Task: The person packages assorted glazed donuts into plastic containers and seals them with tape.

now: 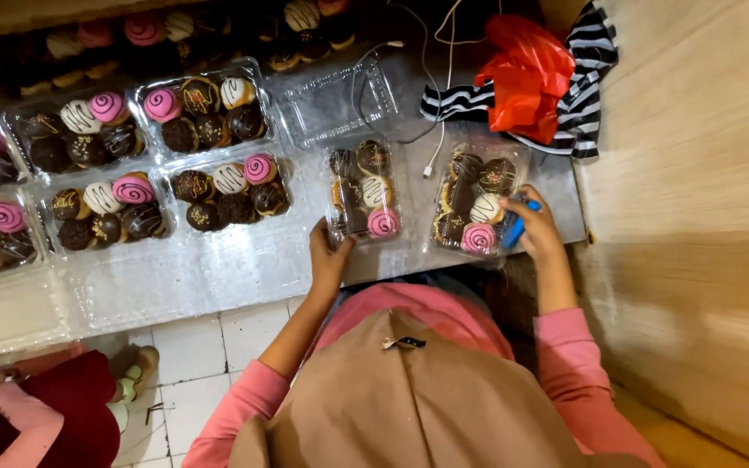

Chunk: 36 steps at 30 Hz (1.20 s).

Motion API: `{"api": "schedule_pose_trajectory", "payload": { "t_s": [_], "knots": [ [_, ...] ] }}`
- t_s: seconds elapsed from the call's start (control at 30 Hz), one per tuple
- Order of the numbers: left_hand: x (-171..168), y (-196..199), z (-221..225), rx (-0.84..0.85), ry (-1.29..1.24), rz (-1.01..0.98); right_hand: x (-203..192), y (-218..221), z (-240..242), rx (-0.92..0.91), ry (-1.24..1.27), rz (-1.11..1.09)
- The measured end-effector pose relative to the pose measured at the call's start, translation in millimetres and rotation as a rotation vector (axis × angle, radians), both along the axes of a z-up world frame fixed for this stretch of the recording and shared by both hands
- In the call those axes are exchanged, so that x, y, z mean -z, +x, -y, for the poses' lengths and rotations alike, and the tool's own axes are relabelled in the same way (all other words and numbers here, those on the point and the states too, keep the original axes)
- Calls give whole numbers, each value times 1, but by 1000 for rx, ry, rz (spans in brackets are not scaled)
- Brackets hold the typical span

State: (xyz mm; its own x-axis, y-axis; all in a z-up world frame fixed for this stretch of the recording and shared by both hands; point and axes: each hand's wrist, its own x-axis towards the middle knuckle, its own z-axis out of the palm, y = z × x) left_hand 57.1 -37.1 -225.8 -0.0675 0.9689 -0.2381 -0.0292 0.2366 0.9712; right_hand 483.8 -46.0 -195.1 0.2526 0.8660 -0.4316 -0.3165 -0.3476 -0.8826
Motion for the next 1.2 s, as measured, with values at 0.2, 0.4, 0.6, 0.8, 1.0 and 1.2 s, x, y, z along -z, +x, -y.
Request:
{"api": "schedule_pose_trajectory", "payload": {
  "t_s": [0.2,0.4,0.6,0.8,1.0,1.2],
  "knots": [
    [-83,21,28,75,491,-576,11,-6,12,160,100,-199],
    [-45,53,28,364,77,176,10,-48,13,239,279,-496],
    [-104,73,-7,264,57,582,-56,-139,13,222,315,-400],
    [-136,5,-53,-71,84,751,-83,-138,11,-155,236,-274],
    [-185,-86,-75,181,-12,629,-90,-89,-26,-420,246,-438],
    [-252,-95,-91,693,17,406,-215,-121,-69,-822,213,153]
  ]
}}
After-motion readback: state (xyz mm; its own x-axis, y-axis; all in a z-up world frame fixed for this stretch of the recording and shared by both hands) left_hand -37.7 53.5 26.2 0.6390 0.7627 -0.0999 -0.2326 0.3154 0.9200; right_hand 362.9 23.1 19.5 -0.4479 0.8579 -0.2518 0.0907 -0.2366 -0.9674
